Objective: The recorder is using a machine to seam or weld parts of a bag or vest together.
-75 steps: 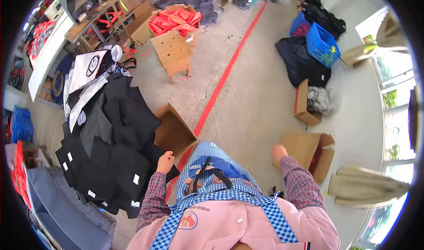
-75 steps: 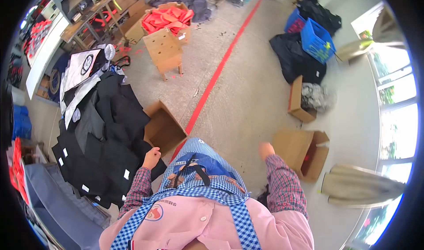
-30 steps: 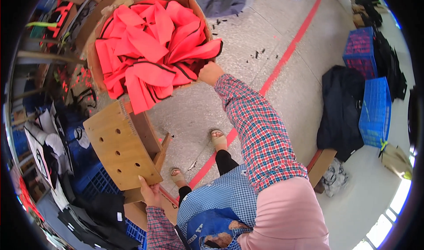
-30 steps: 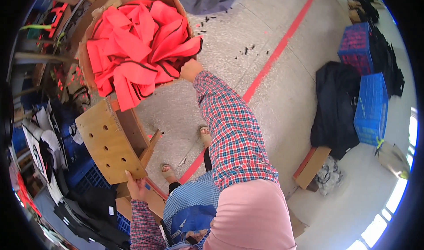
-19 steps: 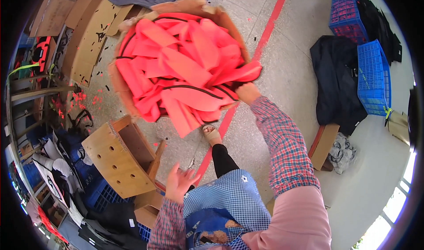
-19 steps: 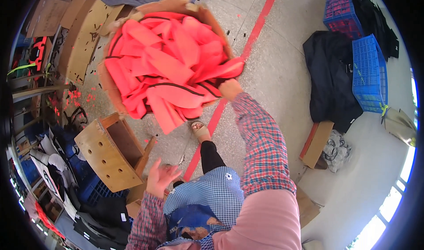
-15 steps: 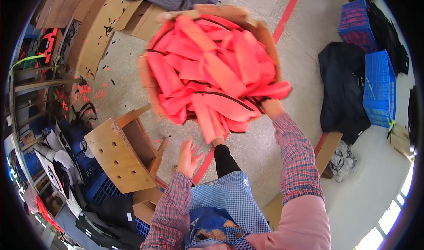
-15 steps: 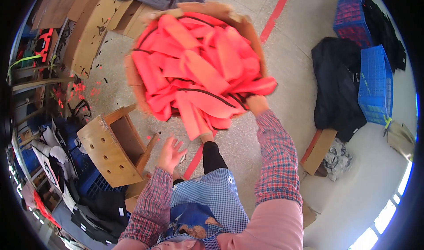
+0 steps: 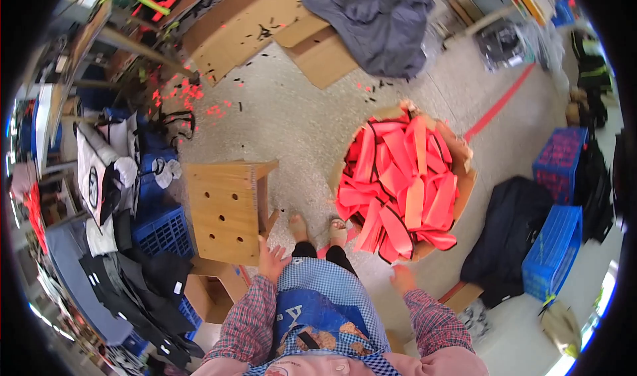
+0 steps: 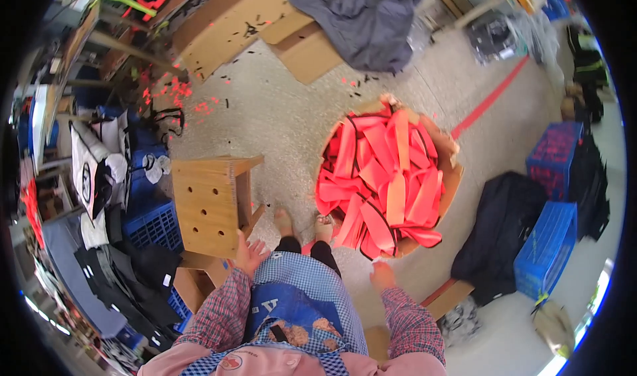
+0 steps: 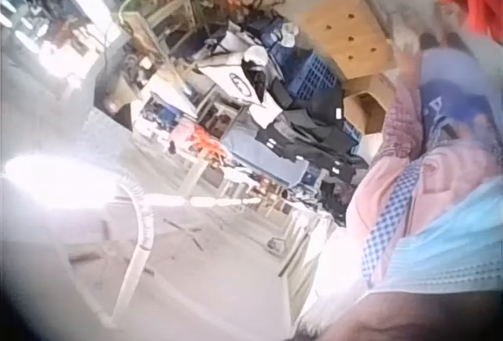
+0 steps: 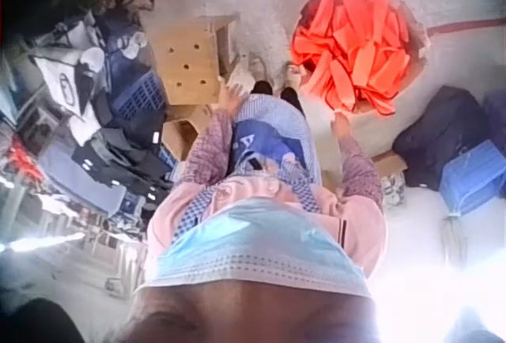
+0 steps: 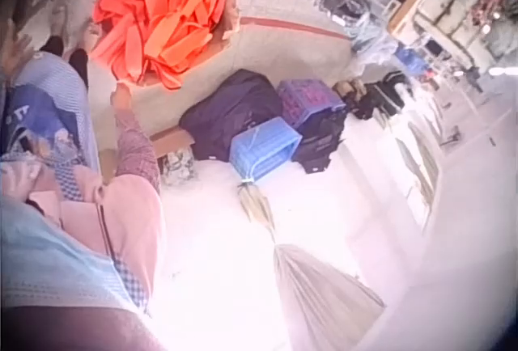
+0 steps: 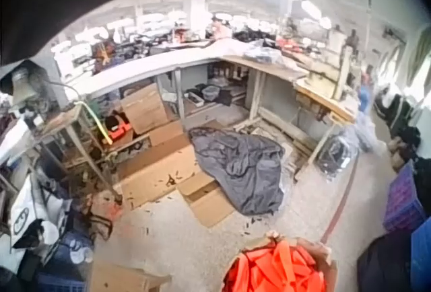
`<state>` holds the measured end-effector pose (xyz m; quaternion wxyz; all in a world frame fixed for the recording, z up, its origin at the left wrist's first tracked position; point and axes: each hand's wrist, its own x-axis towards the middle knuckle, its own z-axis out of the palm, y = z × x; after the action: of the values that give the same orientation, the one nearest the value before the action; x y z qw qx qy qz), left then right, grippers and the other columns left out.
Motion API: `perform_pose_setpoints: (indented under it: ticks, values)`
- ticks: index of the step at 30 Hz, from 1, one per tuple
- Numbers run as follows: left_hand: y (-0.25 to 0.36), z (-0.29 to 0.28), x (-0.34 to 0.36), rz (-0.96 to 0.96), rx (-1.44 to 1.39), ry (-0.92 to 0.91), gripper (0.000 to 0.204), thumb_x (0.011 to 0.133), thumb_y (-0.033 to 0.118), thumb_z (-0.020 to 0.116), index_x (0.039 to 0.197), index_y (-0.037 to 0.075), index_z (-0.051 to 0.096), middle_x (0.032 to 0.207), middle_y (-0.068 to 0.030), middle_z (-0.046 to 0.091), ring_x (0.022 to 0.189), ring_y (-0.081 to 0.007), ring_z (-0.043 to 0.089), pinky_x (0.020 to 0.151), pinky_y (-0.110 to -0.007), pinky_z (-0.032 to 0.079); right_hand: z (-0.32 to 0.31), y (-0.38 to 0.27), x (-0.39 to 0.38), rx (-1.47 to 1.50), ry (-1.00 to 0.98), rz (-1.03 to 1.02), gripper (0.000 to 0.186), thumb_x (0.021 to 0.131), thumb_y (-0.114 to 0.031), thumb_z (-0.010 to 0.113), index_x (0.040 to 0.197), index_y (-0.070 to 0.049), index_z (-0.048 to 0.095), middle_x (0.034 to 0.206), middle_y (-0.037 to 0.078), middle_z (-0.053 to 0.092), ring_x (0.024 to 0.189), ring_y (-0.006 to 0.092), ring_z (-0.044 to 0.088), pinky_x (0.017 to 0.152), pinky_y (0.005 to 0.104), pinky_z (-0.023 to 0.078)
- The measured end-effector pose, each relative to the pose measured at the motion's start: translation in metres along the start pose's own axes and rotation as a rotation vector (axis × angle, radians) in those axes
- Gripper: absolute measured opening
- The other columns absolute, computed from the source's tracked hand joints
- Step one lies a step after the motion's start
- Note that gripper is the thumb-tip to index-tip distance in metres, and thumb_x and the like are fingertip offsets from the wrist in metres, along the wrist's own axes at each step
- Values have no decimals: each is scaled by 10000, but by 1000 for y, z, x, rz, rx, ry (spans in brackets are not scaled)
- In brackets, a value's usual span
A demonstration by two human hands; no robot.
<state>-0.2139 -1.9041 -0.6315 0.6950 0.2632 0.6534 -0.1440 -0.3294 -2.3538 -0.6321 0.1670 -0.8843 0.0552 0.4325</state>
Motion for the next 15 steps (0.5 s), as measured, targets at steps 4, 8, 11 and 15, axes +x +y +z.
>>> perform_pose_setpoints:
  ticks: [4,8,11,15]
  values:
    - [35,4,52,-31,-725,48,1074,723,679,685,1454,48,214,1442,-153,337,1334,-290,360,1079,-513,339,-55,-86,12,98,-122,-28,354,827,-239,632,1132,-60,615,1035,177,659,966,338,630,882,421,489]
    - [36,3,71,220,-823,-5,877,769,608,694,1364,45,381,1309,-128,464,1213,-255,467,1014,-424,437,-106,-153,54,50,-149,0,277,862,-225,581,1069,-50,644,955,161,691,877,344,663,786,409,525]
    - [49,-4,70,114,-867,-21,719,803,557,690,1272,50,489,1200,-102,532,1099,-215,521,925,-325,499,-124,-165,98,185,-40,-117,244,874,-199,544,1033,-48,651,960,186,686,885,348,665,752,407,528]
    - [60,-35,71,61,-884,18,611,839,490,679,1240,53,537,1185,-93,591,1072,-226,559,904,-328,519,-180,-220,157,89,-64,-101,230,882,-181,518,1007,-45,655,950,206,677,883,362,660,750,424,522]
